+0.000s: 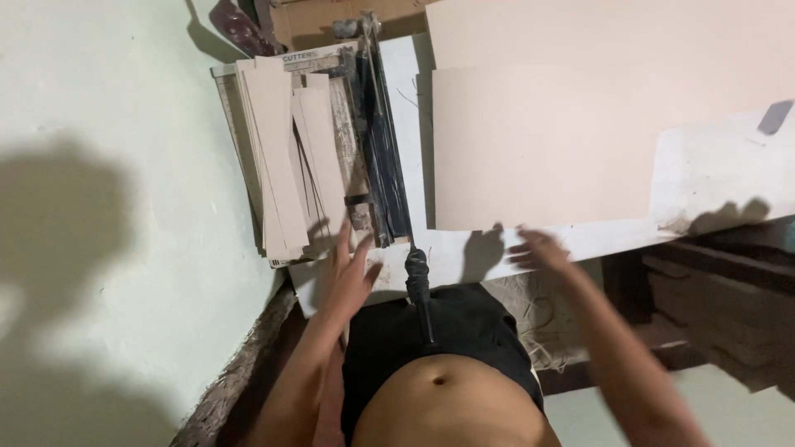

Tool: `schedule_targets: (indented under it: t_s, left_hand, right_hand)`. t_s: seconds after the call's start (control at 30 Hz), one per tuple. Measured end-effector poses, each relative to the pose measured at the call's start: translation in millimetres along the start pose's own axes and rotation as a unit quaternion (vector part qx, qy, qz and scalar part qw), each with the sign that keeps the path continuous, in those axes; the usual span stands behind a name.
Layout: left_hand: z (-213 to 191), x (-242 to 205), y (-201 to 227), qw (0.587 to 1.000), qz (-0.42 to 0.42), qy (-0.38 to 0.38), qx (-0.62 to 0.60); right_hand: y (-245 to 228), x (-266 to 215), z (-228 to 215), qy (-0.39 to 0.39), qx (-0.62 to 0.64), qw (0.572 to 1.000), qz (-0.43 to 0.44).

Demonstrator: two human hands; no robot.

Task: The person uses a manual paper cutter to slice a large sheet of cardboard into smaller strips. They repeatedly align the cardboard against the machine's guide, press down the cutting lever, and remove the cut pieces.

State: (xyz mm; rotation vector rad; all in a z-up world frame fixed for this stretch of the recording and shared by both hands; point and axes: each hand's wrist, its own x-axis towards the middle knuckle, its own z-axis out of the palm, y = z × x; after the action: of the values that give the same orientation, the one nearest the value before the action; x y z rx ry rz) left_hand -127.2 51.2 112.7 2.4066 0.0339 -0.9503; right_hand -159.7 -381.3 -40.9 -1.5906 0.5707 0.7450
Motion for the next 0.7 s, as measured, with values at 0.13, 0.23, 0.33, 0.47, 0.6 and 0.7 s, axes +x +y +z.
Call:
schedule_targets:
  t_s: [0.13, 0.23, 0.33, 0.47, 0.6, 0.7]
  left_hand:
    - [31, -9, -26, 0.994, -0.052, -0.089, -0.019]
    - [33, -9, -45, 0.992, -0.028, -0.115, 0.037]
    - [4, -5, -27, 0.991, 0.008, -0.107, 0.077]
    - [-18, 11, -16, 0.994, 0.023, -0.085, 0.068]
    - [-20, 43, -1, 0.994, 0.003, -0.071, 0.078]
    - [-19, 76, 7, 0.995, 0.02, -0.049, 0.081]
  right_hand:
    - [-12, 11, 77, 0.1, 0.328, 0.921, 0.185]
    - [28, 54, 85, 0.169, 0.423, 0.882, 0.123]
    - [-5, 8, 113, 0.226, 0.359, 0.899, 0.112]
    - [87, 28, 155, 0.209, 0.381, 0.896, 0.088]
    - [10, 24, 171, 0.158, 0.308, 0.935, 0.077]
    - [-9, 41, 174, 0.13, 0.221, 0.966, 0.035]
